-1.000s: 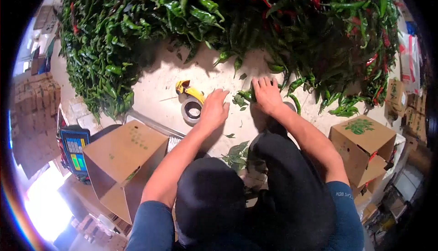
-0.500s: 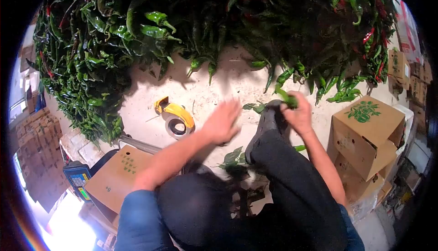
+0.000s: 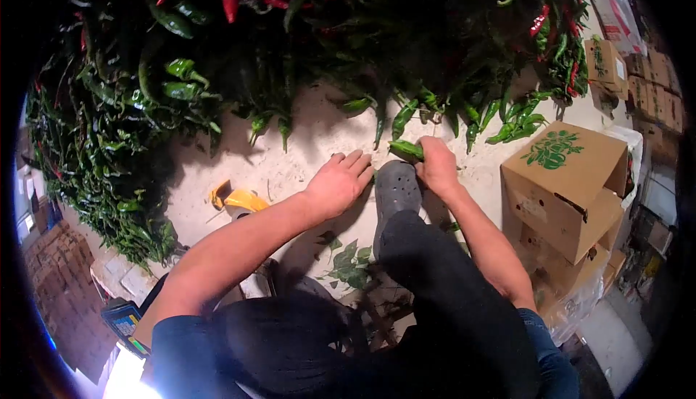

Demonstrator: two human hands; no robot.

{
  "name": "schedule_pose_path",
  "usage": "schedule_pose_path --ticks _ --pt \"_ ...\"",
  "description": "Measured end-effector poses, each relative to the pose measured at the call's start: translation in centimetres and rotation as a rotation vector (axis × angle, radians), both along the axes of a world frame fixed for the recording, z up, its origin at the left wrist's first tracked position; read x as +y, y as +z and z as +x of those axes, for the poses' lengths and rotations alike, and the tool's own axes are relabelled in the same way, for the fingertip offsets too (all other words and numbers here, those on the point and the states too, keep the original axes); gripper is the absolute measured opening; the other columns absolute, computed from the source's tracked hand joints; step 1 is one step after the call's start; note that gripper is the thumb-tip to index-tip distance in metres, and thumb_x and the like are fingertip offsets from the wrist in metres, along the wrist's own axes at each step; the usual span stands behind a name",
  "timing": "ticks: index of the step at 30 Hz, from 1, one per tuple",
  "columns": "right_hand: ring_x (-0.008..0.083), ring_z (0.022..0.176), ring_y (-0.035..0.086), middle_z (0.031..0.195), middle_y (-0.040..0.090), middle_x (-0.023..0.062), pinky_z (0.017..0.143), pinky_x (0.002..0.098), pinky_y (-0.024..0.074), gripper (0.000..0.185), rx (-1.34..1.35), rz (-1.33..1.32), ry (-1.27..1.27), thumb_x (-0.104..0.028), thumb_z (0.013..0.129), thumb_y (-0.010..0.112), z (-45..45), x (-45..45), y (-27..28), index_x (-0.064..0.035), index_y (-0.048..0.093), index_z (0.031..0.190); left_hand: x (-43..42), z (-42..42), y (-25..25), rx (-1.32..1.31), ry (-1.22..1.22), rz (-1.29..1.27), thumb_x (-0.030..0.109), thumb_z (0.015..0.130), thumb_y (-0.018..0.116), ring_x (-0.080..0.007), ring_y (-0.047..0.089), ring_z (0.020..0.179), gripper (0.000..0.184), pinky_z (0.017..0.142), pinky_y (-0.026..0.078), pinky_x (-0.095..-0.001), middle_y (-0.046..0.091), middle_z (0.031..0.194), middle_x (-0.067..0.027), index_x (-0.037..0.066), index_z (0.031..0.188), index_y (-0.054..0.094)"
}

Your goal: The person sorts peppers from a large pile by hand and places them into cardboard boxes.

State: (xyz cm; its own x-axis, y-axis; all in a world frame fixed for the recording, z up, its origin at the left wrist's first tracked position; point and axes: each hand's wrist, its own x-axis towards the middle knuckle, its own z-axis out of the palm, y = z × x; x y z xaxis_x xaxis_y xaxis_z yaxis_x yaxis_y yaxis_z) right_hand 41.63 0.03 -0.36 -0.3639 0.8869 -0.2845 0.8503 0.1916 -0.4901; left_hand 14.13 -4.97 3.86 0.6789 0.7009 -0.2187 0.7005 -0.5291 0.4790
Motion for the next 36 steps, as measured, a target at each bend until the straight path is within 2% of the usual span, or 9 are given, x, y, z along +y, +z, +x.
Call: schedule_pose_path --ticks 7,8,9,11,16,19,21,31,36 --pt "0.033 0.082 0.065 0.089 0.065 0.0169 0.076 0.0383 0.052 0.031 0.142 -0.092 -0.241 -0.005 0.071 0.07 3.1 -0.5 2.0 -0.002 0.065 0.101 -8.8 1.3 -4.6 -0.059 -0.341 -0.201 0.015 0.085 0.056 -0.034 0.033 0.144 0.06 0.118 0.027 -0.0506 0.042 0.151 -0.0192 0.002 0.143 0.045" --pt "0.0281 0.079 0.064 0.087 0.065 0.0142 0.074 0.036 0.0515 0.031 0.182 -0.147 -0.294 -0.005 0.071 0.07 3.9 -0.6 2.7 -0.0016 0.065 0.101 -10.0 2.1 -4.0 -0.124 -0.15 -0.992 0.016 0.088 0.055 -0.0336 0.04 0.141 0.056 0.116 0.03 -0.051 0.047 0.147 -0.0212 0.004 0.142 0.048" --pt "0.0231 0.077 0.062 0.085 0.065 0.0115 0.073 0.0338 0.0509 0.031 0.224 -0.198 -0.345 -0.005 0.072 0.07 4.5 -0.6 3.7 -0.0013 0.065 0.102 -9.2 3.2 1.2 0.348 -0.724 -0.868 0.022 0.088 0.058 -0.0347 0.051 0.13 0.045 0.11 0.039 -0.0497 0.057 0.136 -0.0189 0.006 0.131 0.059" --pt "0.0099 0.072 0.055 0.08 0.062 0.0033 0.069 0.0274 0.0485 0.032 0.295 -0.265 -0.426 -0.006 0.075 0.069 4.8 -0.2 5.6 -0.0006 0.064 0.106 -14.6 1.8 -1.3 -0.06 -0.782 -1.006 0.028 0.079 0.067 -0.036 0.065 0.103 0.033 0.09 0.05 -0.0476 0.068 0.114 -0.0101 0.008 0.105 0.067" --pt "0.0186 0.092 0.062 0.102 0.066 0.011 0.084 0.0315 0.0501 0.041 0.484 -0.296 -0.473 -0.006 0.074 0.07 2.4 1.6 5.9 -0.0007 0.062 0.114 -1.8 4.3 2.1 -0.118 0.078 -0.52 0.02 0.085 0.061 -0.0405 0.064 0.082 0.019 0.071 0.054 -0.0481 0.066 0.085 -0.0178 0.004 0.094 0.06" --pt "0.0341 0.12 0.058 0.132 0.059 0.022 0.103 0.0382 0.0453 0.048 0.429 -0.053 -0.246 -0.01 0.071 0.072 0.9 2.7 3.8 0.0013 0.062 0.116 5.8 4.0 2.4 -0.228 0.345 -0.166 0.01 0.081 0.061 -0.038 0.061 0.092 0.017 0.078 0.051 -0.047 0.062 0.101 -0.0196 0.002 0.096 0.061" --pt "0.0408 0.105 0.061 0.116 0.063 0.0207 0.091 0.044 0.0505 0.038 0.266 -0.051 -0.203 -0.008 0.071 0.07 -1.5 3.6 4.1 0.0017 0.061 0.106 9.8 3.9 0.5 -0.306 0.281 0.259 0.007 0.078 0.059 -0.0341 0.059 0.101 0.018 0.085 0.051 -0.0423 0.062 0.111 -0.0155 0.001 0.094 0.063" --pt "0.041 0.099 0.058 0.111 0.056 0.0211 0.088 0.0469 0.0465 0.05 -0.027 0.087 -0.213 -0.003 0.07 0.074 -4.7 1.2 1.0 -0.0039 0.051 0.114 17.2 6.4 -4.6 0.133 0.23 0.305 0.008 0.074 0.063 -0.0345 0.055 0.114 0.049 0.096 0.046 -0.0404 0.06 0.115 -0.0159 0.013 0.123 0.057" --pt "0.0377 0.105 0.055 0.11 0.058 0.0172 0.089 0.0464 0.0461 0.057 0.026 0.037 -0.227 -0.004 0.068 0.078 -3.5 -0.1 1.4 -0.0026 0.054 0.12 16.6 4.9 -3.6 -0.299 0.543 0.148 0.008 0.074 0.065 -0.0396 0.059 0.101 0.04 0.087 0.05 -0.0436 0.059 0.108 -0.0189 0.006 0.113 0.06"
